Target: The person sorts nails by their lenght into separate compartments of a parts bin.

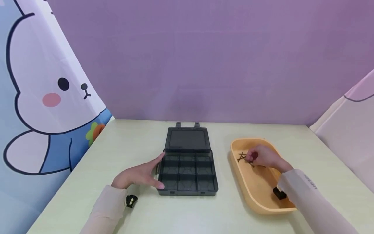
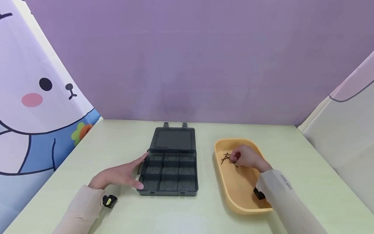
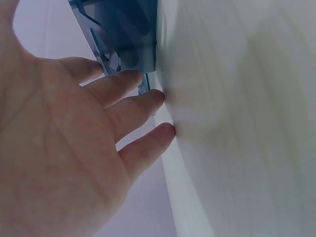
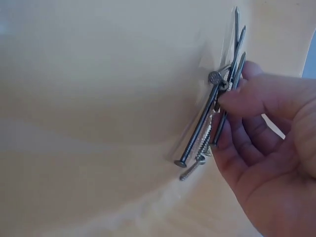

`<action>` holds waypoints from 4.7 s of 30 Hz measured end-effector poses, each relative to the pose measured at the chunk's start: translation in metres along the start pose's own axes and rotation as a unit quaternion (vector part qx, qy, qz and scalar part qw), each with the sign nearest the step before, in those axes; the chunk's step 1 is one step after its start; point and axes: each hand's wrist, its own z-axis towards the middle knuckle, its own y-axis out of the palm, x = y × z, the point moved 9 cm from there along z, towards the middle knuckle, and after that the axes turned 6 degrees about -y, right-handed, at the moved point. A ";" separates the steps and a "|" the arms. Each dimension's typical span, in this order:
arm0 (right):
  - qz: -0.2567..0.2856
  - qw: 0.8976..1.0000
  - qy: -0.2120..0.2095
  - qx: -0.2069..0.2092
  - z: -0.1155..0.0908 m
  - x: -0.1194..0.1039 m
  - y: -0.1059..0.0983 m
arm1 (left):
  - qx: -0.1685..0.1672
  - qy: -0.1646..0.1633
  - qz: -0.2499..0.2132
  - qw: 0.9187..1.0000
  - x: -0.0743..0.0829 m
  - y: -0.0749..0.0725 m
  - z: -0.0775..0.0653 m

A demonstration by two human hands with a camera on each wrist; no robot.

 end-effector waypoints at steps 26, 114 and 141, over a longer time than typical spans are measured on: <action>-0.016 0.999 -0.038 0.010 0.007 -0.052 -0.012 | 0.004 -0.003 0.008 1.000 -0.002 -0.002 0.002; 0.033 0.997 0.042 -0.055 0.075 -0.142 0.052 | 0.018 0.033 0.021 0.999 0.001 -0.003 0.002; 0.009 1.000 0.008 -0.012 0.020 -0.099 -0.026 | 0.012 0.043 0.015 0.999 0.004 -0.004 -0.003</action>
